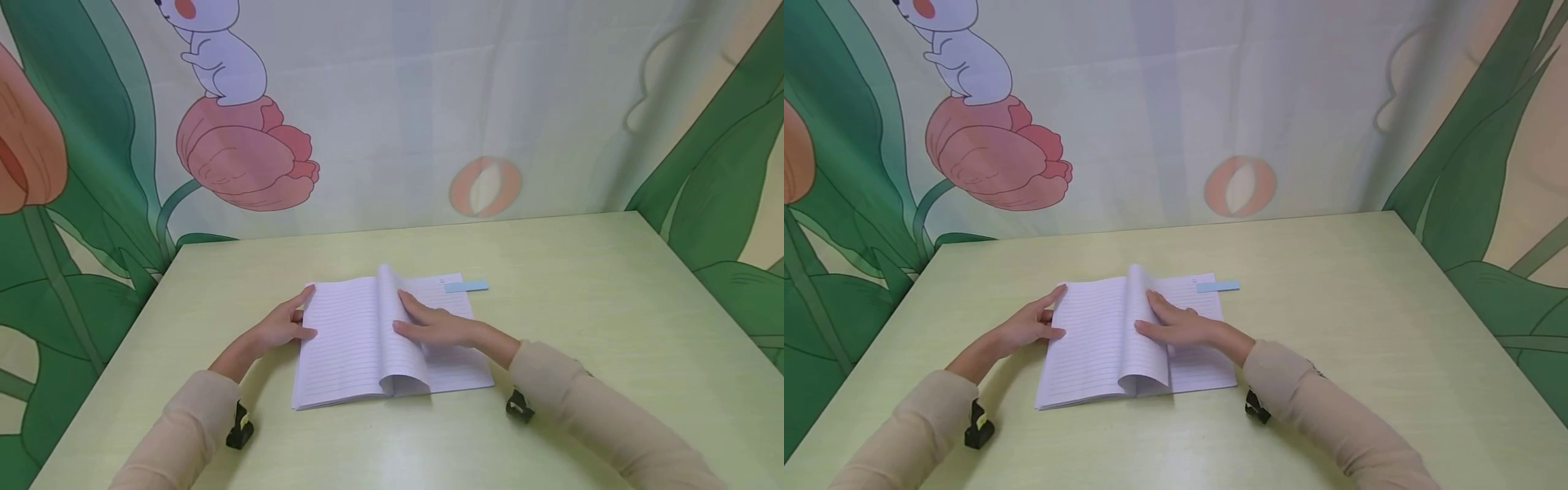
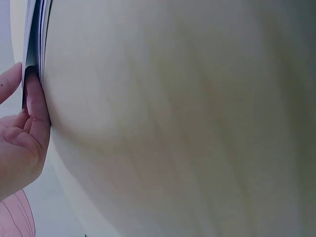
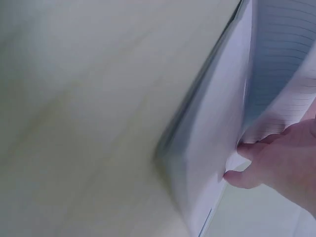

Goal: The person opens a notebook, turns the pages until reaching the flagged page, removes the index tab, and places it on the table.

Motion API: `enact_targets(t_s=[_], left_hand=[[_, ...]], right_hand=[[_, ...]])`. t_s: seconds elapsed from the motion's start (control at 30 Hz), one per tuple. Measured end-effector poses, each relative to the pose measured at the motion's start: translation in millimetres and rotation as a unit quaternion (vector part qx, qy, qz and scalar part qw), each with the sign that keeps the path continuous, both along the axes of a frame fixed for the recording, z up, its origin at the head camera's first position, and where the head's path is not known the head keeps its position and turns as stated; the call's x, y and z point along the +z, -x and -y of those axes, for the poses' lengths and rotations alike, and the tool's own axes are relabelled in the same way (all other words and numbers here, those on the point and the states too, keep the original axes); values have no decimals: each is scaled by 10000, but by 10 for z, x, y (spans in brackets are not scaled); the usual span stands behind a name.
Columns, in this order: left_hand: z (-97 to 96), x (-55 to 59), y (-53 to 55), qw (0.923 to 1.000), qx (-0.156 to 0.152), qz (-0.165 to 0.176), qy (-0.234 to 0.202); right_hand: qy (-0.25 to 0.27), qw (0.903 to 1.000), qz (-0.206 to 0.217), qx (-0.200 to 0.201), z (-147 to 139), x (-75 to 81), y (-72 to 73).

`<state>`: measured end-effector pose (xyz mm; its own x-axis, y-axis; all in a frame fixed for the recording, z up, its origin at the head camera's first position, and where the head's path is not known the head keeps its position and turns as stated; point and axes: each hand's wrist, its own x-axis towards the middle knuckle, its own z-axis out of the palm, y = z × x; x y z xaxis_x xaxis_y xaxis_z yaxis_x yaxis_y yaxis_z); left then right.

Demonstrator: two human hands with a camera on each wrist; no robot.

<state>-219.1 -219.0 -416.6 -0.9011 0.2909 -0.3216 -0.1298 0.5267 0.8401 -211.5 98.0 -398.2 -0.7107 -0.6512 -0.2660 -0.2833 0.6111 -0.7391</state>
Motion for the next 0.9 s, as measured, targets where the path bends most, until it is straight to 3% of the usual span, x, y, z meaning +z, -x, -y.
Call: enact_targets(t_s=[0.23,0.47,0.6,0.73,0.9], left_hand=[[-9,25,-9,9992,60,236,-332],[19,31,25,9948,171,735,-681],[36,9,41,9930,277,879,-736],[39,14,43,9927,381,907,-701],[21,32,18,9969,140,569,-525]], right_hand=[[349,9993,110,59,156,-19,-48],[244,9989,-59,403,260,-17,-124],[-1,9968,-132,790,304,-3,-173],[-281,9919,-293,1202,333,2,-196],[-652,9872,-434,1388,358,-4,-189]])
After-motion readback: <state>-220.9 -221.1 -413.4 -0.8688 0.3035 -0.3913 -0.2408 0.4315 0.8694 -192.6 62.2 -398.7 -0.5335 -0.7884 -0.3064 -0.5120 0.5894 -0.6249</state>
